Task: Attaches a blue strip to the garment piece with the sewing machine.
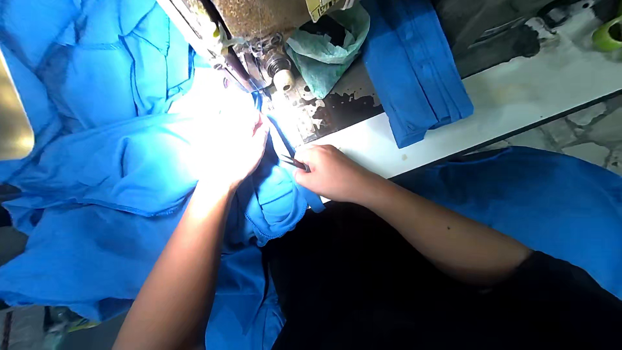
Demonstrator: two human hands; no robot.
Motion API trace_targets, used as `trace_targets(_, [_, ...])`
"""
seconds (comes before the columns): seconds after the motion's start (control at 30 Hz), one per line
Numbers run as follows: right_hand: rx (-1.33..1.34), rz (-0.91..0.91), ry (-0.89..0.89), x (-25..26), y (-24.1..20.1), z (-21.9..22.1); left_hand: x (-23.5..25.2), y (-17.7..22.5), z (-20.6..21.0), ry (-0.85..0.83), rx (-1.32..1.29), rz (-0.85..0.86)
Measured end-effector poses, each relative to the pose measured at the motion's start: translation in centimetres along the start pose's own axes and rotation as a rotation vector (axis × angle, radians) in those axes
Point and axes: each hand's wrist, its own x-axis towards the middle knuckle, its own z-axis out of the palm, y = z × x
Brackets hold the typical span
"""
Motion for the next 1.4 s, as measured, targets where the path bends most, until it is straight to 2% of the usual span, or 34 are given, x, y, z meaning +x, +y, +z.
trace_targets(0.23, [-0.041, 0.108, 0.006, 1.4, -1.0, -0.6, 1.6, 1.3, 0.7, -0.057, 0.191, -0.176])
trace_targets(0.57, [-0.078, 0.105, 0.033, 1.4, -1.1, -0.4, 4.1, 2.6, -0.7, -0.187, 0.336, -0.404])
trace_targets(0.7, [-0.09, 0.091, 0.019, 1.3, -1.1, -0.3, 5.1, 2.0, -0.9, -0.196, 0.348, -0.441])
trace_targets(0.87, [-0.282, 0.074, -0.037, 1.4, -1.6, 0.0, 5.3, 2.3, -0.9, -0.201, 0.332, -0.489])
trace_targets(0.93, [-0.442, 0.085, -0.059, 1.4, -1.8, 0.0, 5.2, 2.0, -0.6, -0.18, 0.299, -0.493])
trace_targets(1.07, [-0.646, -0.008, -0.12, 1.9, -1.6, -1.4, 4.7, 2.4, -0.6, -0.145, 0.288, -0.484])
trace_targets(1.2, [-0.686, -0.228, -0.192, 3.4, 0.5, -2.9, 4.3, 2.4, -0.3, -0.135, 0.281, -0.48])
trace_targets(1.3, [-0.688, -0.287, -0.191, 3.9, 1.4, -3.2, 3.4, 2.9, 0.4, -0.082, 0.195, -0.461])
trace_targets(1.4, [-0.699, -0.346, -0.158, 3.7, 2.1, -3.2, 1.6, 2.4, 1.9, 0.029, 0.118, -0.302])
